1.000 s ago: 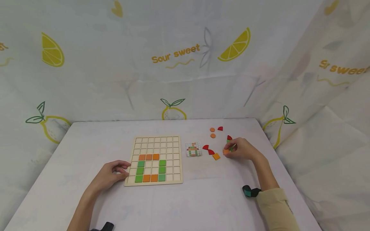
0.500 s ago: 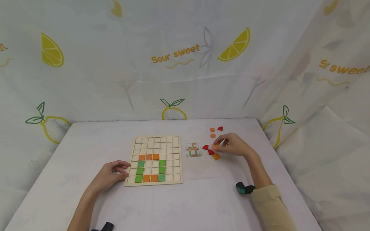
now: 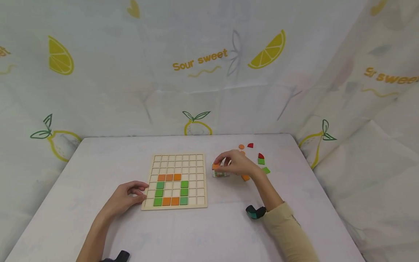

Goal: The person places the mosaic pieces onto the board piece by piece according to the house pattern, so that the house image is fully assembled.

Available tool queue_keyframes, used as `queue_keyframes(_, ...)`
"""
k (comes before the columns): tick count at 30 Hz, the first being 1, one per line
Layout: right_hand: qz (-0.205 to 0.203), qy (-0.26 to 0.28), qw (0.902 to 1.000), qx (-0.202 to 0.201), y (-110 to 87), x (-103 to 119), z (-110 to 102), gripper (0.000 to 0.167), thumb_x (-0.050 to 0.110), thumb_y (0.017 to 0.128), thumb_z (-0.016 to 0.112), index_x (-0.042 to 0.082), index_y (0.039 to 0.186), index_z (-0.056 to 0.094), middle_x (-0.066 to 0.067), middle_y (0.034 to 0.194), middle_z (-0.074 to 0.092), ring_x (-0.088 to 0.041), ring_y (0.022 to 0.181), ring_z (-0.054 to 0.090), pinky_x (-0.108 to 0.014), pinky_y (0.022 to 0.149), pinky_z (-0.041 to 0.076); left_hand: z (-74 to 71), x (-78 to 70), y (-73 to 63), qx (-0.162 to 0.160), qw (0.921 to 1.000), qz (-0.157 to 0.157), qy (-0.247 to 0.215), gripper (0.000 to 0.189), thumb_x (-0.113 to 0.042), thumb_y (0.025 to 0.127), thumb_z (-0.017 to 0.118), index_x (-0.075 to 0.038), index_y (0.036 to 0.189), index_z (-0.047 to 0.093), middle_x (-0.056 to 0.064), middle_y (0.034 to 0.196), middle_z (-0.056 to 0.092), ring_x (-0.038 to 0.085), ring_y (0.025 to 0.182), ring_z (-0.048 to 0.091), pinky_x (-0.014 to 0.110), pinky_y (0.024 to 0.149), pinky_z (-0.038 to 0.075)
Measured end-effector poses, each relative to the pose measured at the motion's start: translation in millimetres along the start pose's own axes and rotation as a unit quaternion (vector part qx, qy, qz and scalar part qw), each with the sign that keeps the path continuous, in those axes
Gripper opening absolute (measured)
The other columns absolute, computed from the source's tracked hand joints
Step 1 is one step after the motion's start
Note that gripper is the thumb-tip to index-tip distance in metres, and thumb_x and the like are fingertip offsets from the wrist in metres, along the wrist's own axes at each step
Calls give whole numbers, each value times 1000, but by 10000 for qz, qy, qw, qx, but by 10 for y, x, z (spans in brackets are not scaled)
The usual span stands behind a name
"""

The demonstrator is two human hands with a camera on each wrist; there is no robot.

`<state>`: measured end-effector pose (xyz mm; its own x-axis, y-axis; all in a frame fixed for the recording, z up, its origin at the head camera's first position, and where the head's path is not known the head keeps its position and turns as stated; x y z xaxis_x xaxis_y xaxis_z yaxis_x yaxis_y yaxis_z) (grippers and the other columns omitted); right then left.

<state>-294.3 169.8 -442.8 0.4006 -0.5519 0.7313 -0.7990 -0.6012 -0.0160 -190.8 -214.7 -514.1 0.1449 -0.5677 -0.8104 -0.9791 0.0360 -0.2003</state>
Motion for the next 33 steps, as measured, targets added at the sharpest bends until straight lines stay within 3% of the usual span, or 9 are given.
queue_keyframes(7, -60, 116, 9985, 527, 300, 226, 355, 21, 26, 94, 86, 16, 111, 81, -1, 102, 79, -19, 76, 69, -27, 63, 57, -5, -31, -14, 30, 10000, 34, -27, 38, -9, 90, 84, -3, 126, 74, 9, 111, 74, 14, 91, 64, 23, 79, 50)
queue_keyframes(12, -187, -63, 9975, 685, 481, 331, 570, 19, 25, 92, 88, 17, 108, 82, 2, 104, 80, -11, 82, 66, -24, 69, 54, -8, -38, -16, 22, 10000, 36, -18, 38, -9, 89, 84, -3, 126, 74, 9, 111, 75, 14, 91, 64, 23, 78, 49)
queue_keyframes(18, -341, -309, 9948, 907, 641, 426, 787, 20, 27, 91, 89, 15, 106, 81, 4, 93, 76, -6, 70, 58, -21, 70, 48, -2, -32, -12, 12, 10000, 57, -26, 39, -9, 89, 84, -3, 126, 74, 9, 110, 75, 14, 90, 64, 22, 78, 49)
queue_keyframes(23, -366, -755, 9913, 1012, 720, 454, 908, 22, 30, 92, 88, 15, 107, 81, 5, 89, 74, -4, 72, 55, -21, 71, 47, -3, -31, -20, 12, 10000, 39, -55, 38, -8, 89, 84, -3, 126, 74, 9, 110, 75, 14, 90, 64, 22, 78, 49)
queue_keyframes(33, -295, -1365, 9860, 911, 749, 527, 974, 22, 34, 93, 87, 18, 107, 81, 7, 97, 76, -4, 80, 59, -24, 74, 50, 3, -25, -7, 4, 10000, 26, -45, 36, -8, 90, 83, -4, 125, 75, 9, 109, 74, 12, 90, 64, 22, 79, 50)
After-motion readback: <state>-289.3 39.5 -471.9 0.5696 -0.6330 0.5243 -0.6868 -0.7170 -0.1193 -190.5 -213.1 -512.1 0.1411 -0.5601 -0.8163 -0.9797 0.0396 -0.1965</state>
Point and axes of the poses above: each hand's wrist, its own y-axis towards the middle knuckle, its own z-axis out of the palm, x = y × z, the point moved 8 cm from there along y, towards the middle knuckle
